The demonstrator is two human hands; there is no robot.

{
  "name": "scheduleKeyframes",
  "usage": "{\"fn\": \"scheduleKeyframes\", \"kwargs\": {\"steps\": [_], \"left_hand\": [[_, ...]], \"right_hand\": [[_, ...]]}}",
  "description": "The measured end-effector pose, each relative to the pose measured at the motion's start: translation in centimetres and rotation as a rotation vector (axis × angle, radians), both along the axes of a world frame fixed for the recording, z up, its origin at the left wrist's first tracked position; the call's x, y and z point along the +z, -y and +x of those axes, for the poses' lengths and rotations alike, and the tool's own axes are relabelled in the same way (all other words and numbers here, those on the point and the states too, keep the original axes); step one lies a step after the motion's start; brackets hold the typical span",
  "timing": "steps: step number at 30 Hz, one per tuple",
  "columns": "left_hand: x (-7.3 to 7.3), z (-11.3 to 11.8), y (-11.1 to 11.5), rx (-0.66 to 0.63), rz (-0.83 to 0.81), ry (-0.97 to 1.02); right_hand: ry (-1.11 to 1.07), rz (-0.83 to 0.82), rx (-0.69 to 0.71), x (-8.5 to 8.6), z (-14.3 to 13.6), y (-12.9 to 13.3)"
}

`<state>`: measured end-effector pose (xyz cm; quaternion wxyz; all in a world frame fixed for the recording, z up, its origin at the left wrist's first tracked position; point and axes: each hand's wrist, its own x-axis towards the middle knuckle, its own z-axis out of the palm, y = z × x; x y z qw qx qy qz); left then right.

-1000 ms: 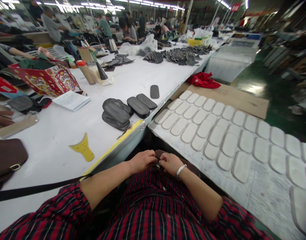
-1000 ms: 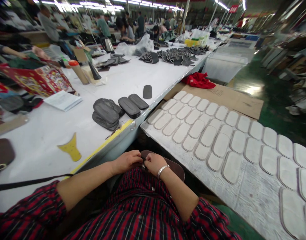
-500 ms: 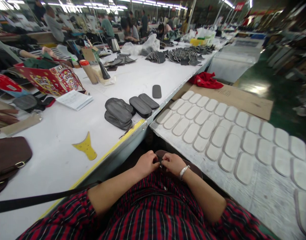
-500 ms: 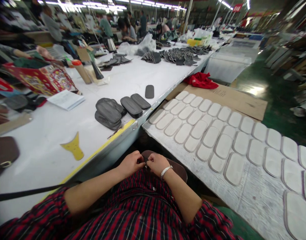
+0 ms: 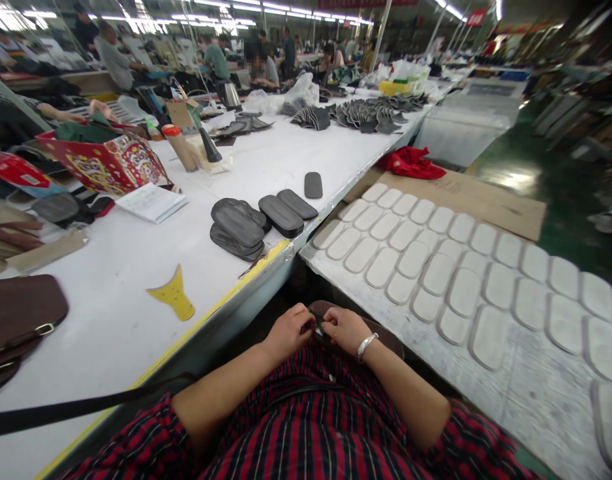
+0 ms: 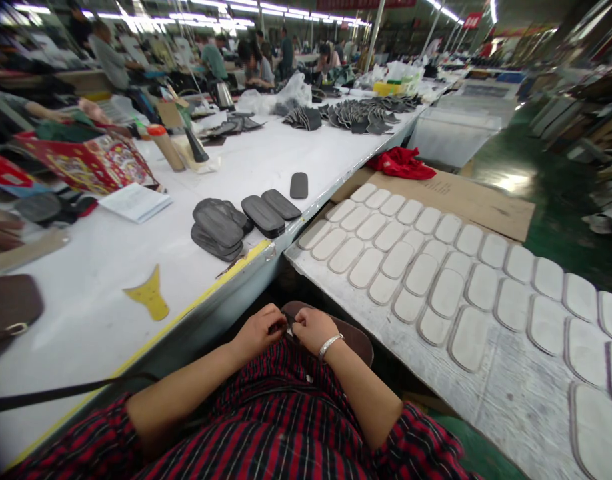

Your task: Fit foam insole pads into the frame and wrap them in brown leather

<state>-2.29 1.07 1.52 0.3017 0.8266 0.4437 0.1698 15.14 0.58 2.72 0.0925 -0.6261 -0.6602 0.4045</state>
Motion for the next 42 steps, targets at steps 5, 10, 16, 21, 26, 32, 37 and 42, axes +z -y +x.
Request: {"fn": "scheduleKeyframes", "kwargs": {"steps": [5,10,16,21,26,32,37,42], "left_hand": [[0.4,-0.6,-0.8,-0.154,0.117,-0.066],[1.1,-0.2,-1.7,-0.144,-0.020,-0.109],[0.9,1.0,-1.1,0.070,-0.066,-0.136],[0.6,1.2,-0.7,0.131,-0.076,-0.092],[0.1,0.6,-0.3,0.119,-0.075,0.022],[-1.0,0.5,0.3,0.150,-0.045,0.153],[-1.9,0.1,0.3,0.138,-0.041,0.255],[-2.3,-0.4,-0.1,0.078,-0.034,0.324]], "right_hand": [[0.012,0.017,0.000,0.0,-0.1,-0.1],[0.025,0.018,-0.003,-0.1,0.0,0.0],[0.027,0.002,-0.007,-0.2,0.0,-0.2],[0.022,0.004,-0.002,-0.1,-0.1,-0.1],[0.029,0.024,-0.003,0.1,-0.1,0.2],[0.074,0.052,-0.012,0.3,-0.3,0.4],[0.186,0.063,-0.033,0.5,-0.9,0.3],[0.238,0.084,-0.048,0.8,-1.3,0.4]]}}
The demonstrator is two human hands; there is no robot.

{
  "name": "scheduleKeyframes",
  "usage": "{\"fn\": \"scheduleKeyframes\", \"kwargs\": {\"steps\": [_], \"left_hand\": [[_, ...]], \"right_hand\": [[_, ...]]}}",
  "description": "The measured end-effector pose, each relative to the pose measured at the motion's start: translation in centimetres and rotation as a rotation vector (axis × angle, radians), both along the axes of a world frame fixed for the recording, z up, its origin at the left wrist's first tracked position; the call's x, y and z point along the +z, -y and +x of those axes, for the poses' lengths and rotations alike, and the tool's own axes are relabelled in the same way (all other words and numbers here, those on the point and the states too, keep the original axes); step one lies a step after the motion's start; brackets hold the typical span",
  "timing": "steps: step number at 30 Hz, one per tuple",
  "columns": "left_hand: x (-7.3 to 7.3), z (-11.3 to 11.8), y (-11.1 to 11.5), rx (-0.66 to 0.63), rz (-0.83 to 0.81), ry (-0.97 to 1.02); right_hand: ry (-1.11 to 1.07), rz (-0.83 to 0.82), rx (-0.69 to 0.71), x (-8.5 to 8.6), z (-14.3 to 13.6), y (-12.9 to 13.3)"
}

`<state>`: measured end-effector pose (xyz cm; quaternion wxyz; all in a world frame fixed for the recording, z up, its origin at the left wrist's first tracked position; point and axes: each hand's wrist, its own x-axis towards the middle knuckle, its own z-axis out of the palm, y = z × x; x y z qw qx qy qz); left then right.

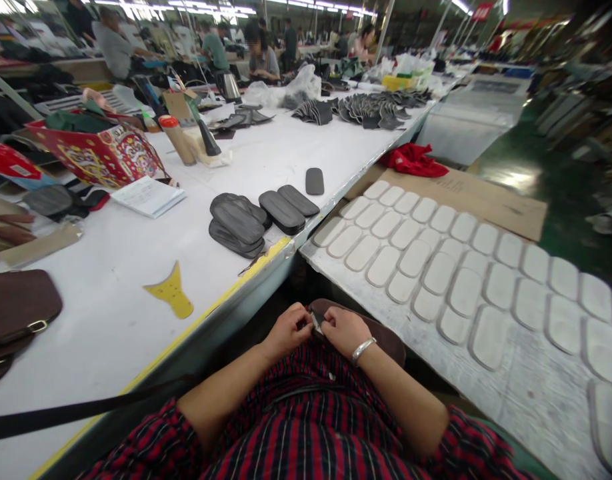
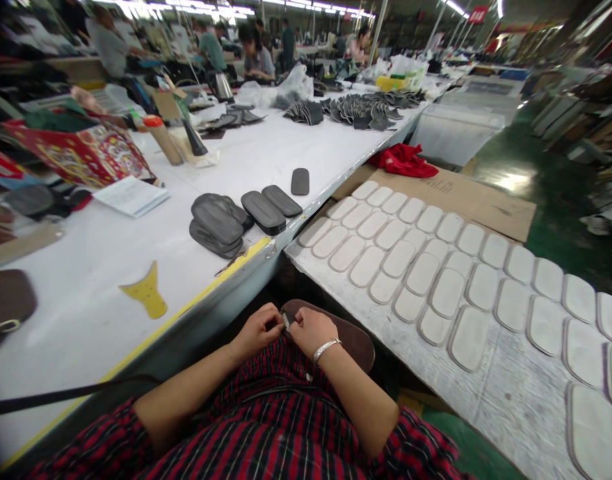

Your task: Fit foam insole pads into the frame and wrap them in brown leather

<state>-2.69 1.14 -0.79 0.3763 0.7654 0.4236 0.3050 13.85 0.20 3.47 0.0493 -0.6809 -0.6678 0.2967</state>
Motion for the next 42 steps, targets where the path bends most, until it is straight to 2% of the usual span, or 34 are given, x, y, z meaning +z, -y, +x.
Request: {"fn": "scheduleKeyframes", "kwargs": {"steps": [6,11,18,21,28,35,38,42], "left_hand": [[0.1,0.0,0.0,-0.030,0.019,0.009],[0.5,-0.2,-0.2,-0.069,0.085,-0.112],[1.1,-0.8,-0.8,-0.242,0.278,-0.295],[1.5,-0.7,-1.2,-0.283,0.308,-0.355],[2.7,0.0,-2.9,-0.439,0.291,-0.475],[3.4,0.8,-2.9,-0.560,0.492,-0.668],[3.4,0.9,-2.2,-0.551,0.518,-0.692],[2.7,0.8,-0.8,-0.398,0.448,-0.682]], "right_hand": [[-0.063,0.006,0.049,0.2,0.3,0.2],[-0.077,0.023,0.083,-0.1,0.6,-0.1],[-0.234,-0.104,0.048,-0.4,1.0,-0.6],[-0.278,-0.129,0.036,-0.5,1.2,-0.8],[-0.179,-0.057,0.090,-0.5,1.2,-0.6],[-0.115,-0.016,0.106,-0.4,1.1,-0.2],[-0.099,-0.002,0.098,-0.4,1.0,0.0],[-0.034,0.038,0.107,-0.4,0.7,0.3]]}}
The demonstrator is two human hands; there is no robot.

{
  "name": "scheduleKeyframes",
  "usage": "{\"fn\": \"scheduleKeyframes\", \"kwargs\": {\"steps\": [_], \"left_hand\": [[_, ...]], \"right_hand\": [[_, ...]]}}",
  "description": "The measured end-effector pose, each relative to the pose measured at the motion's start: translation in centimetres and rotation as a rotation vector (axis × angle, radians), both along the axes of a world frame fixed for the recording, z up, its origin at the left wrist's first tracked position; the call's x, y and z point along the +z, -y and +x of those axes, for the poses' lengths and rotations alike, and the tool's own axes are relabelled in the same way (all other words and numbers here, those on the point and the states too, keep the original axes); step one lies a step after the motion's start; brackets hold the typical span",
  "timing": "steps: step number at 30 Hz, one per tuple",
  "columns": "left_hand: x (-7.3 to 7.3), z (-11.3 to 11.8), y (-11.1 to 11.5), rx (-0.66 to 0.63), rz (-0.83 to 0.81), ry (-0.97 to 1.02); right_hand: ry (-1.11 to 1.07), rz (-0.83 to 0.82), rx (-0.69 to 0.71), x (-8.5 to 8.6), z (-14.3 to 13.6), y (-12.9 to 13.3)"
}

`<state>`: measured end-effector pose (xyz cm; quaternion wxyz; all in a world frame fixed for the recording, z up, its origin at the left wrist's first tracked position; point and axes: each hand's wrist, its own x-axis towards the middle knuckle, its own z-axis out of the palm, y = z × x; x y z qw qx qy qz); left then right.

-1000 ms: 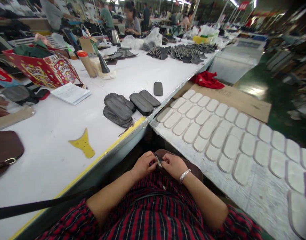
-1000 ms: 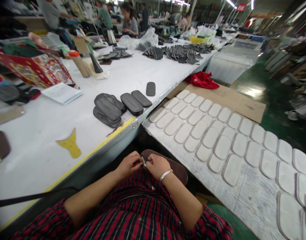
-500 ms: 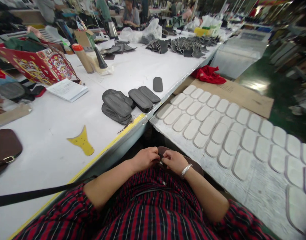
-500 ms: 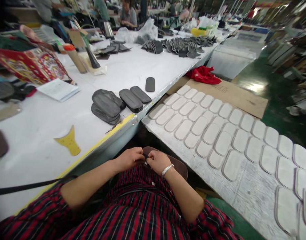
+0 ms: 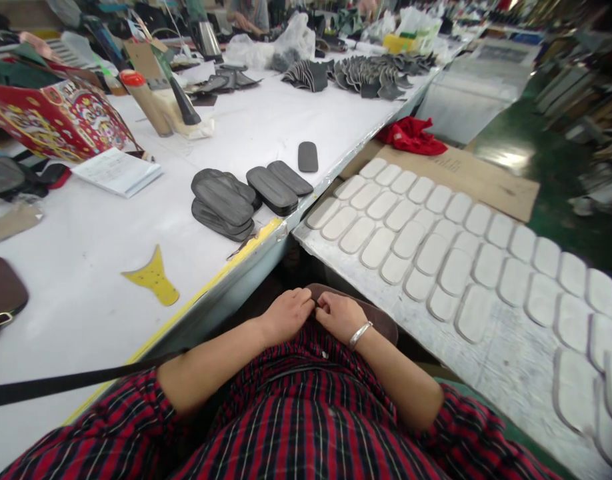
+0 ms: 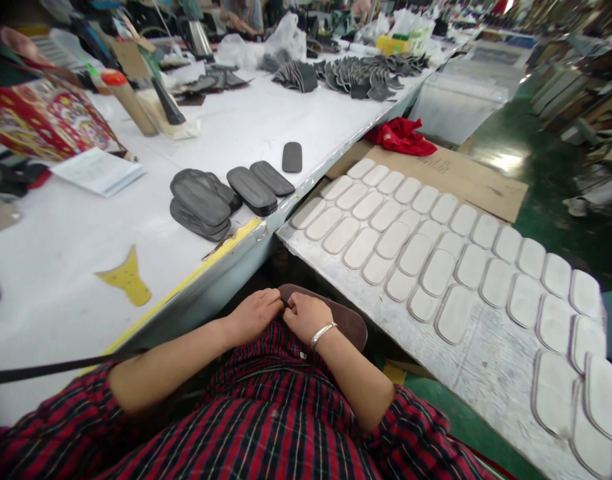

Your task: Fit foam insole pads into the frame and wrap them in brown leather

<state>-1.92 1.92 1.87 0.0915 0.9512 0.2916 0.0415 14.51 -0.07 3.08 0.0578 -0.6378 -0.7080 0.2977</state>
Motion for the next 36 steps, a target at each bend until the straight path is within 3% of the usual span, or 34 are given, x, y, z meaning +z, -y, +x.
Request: {"fn": "scheduleKeyframes", "kwargs": {"steps": [9,18,22,28,36], "left_hand": [[-1.3,0.5,2.7,0.437,-0.262,0.330],[-1.3,1.2,3.4,0.565,-0.335,0.424],[-1.2,0.8,3.0,0.513,-0.311,0.388],[-0.6,0.3,2.3,0.289,-0.069,0.169],[1.0,0.9,0.3,0.048,-0.054,-0.015]], "right_hand": [[0.045,-0.034,0.026,0.2,-0.3,0.2],[0.153,-0.026,0.041,0.0,-0.8,-0.2],[0.158,-0.044,0.082,0.2,-0.5,-0.7],[0.004,-0.040,0.132,0.1,0.8,-1.2],[-0.076,-0.071,0.116,-0.2,1.3,-1.2]]}}
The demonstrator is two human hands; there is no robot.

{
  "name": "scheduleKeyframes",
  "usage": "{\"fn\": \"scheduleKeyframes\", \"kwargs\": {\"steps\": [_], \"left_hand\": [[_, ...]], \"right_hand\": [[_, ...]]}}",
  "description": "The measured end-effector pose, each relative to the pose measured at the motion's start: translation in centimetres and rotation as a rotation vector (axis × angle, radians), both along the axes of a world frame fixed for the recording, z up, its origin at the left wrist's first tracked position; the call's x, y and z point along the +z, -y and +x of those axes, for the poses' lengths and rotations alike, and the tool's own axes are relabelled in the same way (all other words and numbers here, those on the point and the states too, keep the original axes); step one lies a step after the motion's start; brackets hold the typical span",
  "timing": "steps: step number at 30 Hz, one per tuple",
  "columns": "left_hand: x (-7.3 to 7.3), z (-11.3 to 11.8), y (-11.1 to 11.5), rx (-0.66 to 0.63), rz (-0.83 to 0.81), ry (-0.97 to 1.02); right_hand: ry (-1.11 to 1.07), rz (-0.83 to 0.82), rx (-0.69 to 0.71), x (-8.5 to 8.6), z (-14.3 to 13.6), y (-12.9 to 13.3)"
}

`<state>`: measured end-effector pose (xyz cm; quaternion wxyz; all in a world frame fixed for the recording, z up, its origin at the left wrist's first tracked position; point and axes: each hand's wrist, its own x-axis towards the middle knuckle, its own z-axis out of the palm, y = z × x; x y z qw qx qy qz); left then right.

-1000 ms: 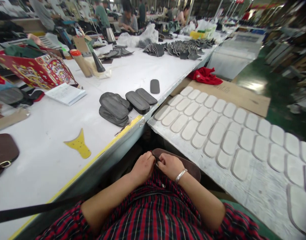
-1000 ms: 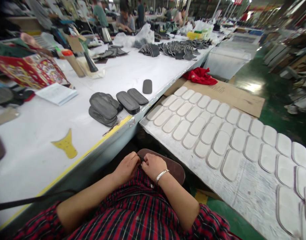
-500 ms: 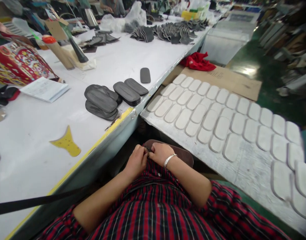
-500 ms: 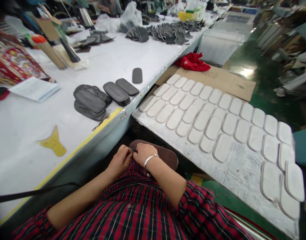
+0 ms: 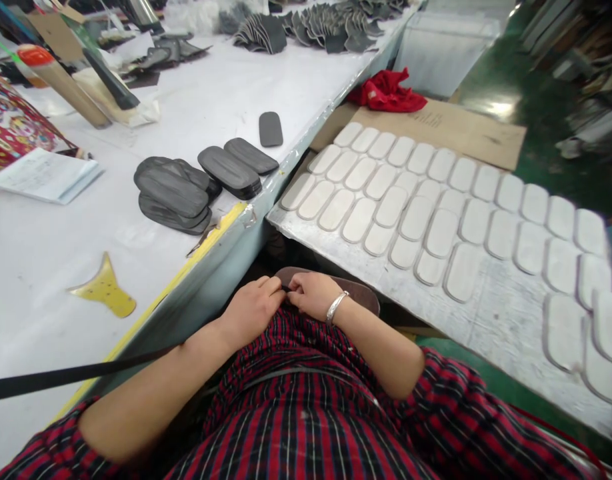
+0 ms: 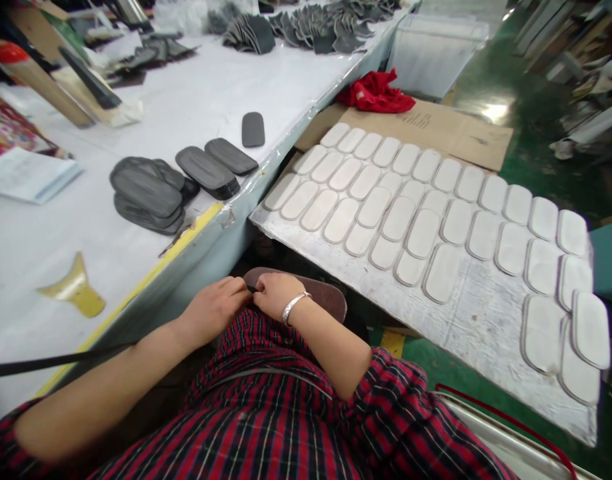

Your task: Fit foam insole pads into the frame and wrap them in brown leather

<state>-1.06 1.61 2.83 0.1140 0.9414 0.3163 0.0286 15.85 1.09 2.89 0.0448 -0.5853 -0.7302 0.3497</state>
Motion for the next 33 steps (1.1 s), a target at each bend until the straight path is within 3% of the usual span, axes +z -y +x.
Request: {"fn": "scheduleKeyframes", "kwargs": {"steps": [4,10,15,21,29,33], "left_hand": [[-0.7,-0.2,0.7,0.036,0.051,0.032],[-3.1,-0.3,3.3,0.436,-0.048,0.442],[-3.5,-0.1,4.1,0.556,-0.107,0.560],[-2.8,-0.1,3.9,0.505,-0.077,0.449],[-3.6,-0.7,3.5,0.322,0.118,0.410],[-4.0,-1.1,3.0,0.234,0.060,0.334]], "right_hand": [[0.005,0.035,-0.022,-0.1,-0.2,0.3],[-0.013,-0.019,-0.040,0.3,-0.5,0.4],[0.003,-0.039,-0.033,0.7,-0.7,0.3],[0.022,-0.035,-0.036,0.5,-1.0,0.5],[0.158,0.047,-0.054,-0.3,-2.2,0.9],[0.138,0.039,-0.014,-1.2,-2.0,1.0]]}}
